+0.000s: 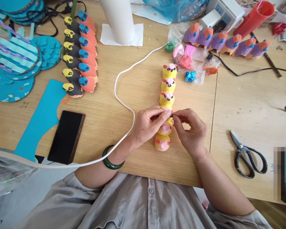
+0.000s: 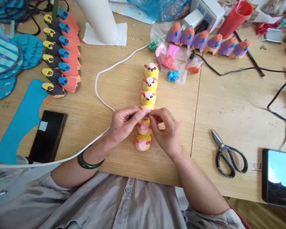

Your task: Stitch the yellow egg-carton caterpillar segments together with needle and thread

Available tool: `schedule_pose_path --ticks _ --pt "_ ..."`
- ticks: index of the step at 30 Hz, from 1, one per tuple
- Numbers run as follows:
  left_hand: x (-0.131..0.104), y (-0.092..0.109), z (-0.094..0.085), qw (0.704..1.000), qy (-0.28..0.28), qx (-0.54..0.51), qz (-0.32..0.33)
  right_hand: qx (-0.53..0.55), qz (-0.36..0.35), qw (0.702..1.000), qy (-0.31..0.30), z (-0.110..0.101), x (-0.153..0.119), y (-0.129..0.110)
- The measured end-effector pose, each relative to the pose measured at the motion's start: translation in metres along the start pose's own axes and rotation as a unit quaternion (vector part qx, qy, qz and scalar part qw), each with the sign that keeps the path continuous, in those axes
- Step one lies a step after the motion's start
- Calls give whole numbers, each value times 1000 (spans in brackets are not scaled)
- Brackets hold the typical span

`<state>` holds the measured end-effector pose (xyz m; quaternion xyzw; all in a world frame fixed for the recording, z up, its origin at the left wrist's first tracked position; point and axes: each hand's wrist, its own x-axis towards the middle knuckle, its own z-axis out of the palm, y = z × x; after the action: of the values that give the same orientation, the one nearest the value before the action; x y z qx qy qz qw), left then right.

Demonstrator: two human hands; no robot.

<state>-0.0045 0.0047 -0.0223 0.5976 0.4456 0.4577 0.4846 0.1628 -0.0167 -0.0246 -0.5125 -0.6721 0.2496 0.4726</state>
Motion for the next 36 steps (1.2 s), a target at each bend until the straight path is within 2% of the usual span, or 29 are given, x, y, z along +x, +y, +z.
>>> schedule_pose_path --ticks 6,12,25,36 --pt "0 -2 0 1000 8 7 5 24 6 1000 -10 0 -1 0" --pt "0 -2 0 1000 29 -3 -6 88 52 995 -16 -1 -4 2" --pt "-1 -4 0 999 26 -4 -18 81 55 995 -12 0 -3 1" --pt "1 -2 0 999 32 12 17 78 54 995 -14 -2 -4 2"
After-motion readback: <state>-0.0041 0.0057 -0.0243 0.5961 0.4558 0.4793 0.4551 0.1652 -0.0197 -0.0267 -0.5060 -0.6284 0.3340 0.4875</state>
